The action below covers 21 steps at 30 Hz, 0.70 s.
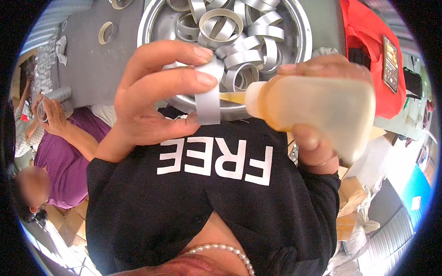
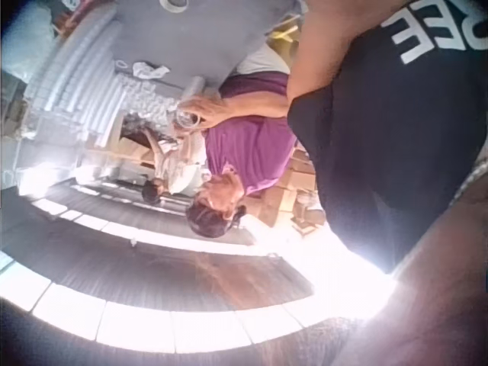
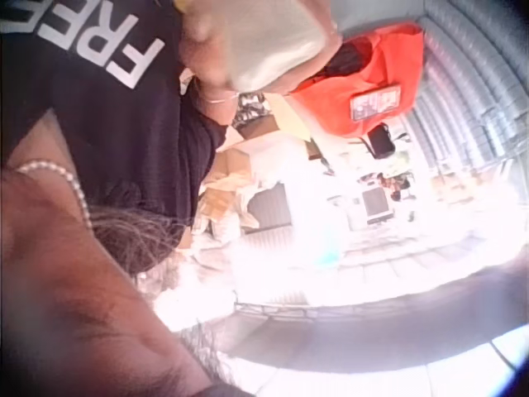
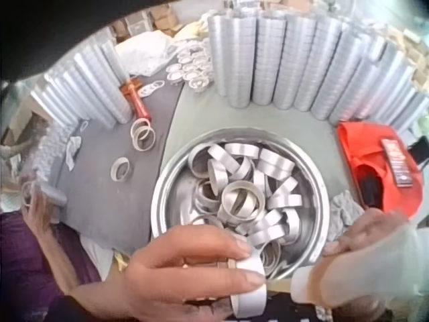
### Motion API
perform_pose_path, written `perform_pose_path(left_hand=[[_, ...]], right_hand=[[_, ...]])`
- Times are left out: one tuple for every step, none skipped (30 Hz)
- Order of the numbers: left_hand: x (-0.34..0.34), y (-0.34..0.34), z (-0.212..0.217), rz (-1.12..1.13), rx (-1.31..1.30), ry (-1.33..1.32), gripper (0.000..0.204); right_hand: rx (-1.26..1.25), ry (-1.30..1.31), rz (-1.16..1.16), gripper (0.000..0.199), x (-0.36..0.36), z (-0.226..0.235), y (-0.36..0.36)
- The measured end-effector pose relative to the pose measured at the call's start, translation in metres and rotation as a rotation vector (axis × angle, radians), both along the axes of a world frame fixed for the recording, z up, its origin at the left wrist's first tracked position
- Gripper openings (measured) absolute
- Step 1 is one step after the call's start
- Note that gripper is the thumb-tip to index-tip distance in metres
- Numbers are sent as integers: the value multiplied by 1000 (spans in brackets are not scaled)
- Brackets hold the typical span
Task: The person applies glue from a squeeze bottle to the edges of small metal rings and places them into a metal bowl. The person repeats this process for multiple rings, handling them one at a time.
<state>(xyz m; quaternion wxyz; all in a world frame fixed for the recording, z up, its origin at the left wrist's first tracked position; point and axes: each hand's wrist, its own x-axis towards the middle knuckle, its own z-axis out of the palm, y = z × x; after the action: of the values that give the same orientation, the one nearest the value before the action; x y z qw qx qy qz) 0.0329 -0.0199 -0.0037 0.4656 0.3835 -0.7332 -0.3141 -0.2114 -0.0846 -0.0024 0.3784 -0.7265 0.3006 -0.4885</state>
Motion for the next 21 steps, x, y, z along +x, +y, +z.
perform_pose_path(left_hand=[[1, 1, -4, -20, -32, 0, 49], [1, -1, -6, -35, -67, 8, 47], [1, -3, -8, -49, -102, 16, 45], [0, -5, -10, -61, -137, 24, 42], [-1, -8, -6, -77, -166, 4, 42], [-3, -8, -6, -81, -188, 1, 41], [-6, -9, -7, -84, -208, -2, 41], [-8, -10, -8, -76, -227, 11, 40], [-8, -11, -9, -76, -241, 24, 39], [-9, -11, -11, -76, -254, 39, 39], [-9, -10, -13, -76, -268, 44, 39], [-8, -7, -14, -52, -249, 37, 40], [-7, -4, -15, -27, -233, 30, 41], [-3, -2, -18, 10, -181, 21, 43], [5, -1, -16, 86, -148, -35, 44], [13, -1, -16, 156, -109, -93, 46], [28, -1, -10, 267, -87, -201, 48], [44, -1, -7, 374, -65, -310, 51], [63, -1, -12, 485, -55, -398, 52], [79, 1, -16, 606, -39, -495, 54], [88, 2, -18, 680, -71, -596, 55]], right_hand=[[80, -77, 26, 59, 2, -4, -4], [172, -93, 3, 58, 2, -3, -4], [264, -113, -21, 58, 2, -2, -5], [356, -135, -48, 58, 2, -1, -5], [466, -108, -57, 57, 0, 3, -5], [554, -125, -23, 56, -4, 0, -7], [645, -140, 8, 54, -7, -3, -9], [721, -156, 31, 52, -8, -1, -10], [848, -247, 115, 51, -8, -1, -13], [916, -317, 135, 51, -3, -4, -13], [982, -393, 162, 52, 3, -7, -14], [1049, -467, 185, 53, 9, -11, -16], [1143, -589, 261, 53, 13, -16, -19], [1235, -714, 321, 55, 15, -19, -20], [1266, -744, 215, 58, 22, -18, -18], [1210, -765, 200, 58, 20, -21, -20], [1159, -788, 188, 57, 15, -28, -25], [1105, -812, 173, 56, 9, -33, -30], [1098, -862, 200, 52, 1, -35, -35], [1065, -901, 231, 52, -6, -40, -40], [1027, -936, 253, 52, -11, -44, -44]])
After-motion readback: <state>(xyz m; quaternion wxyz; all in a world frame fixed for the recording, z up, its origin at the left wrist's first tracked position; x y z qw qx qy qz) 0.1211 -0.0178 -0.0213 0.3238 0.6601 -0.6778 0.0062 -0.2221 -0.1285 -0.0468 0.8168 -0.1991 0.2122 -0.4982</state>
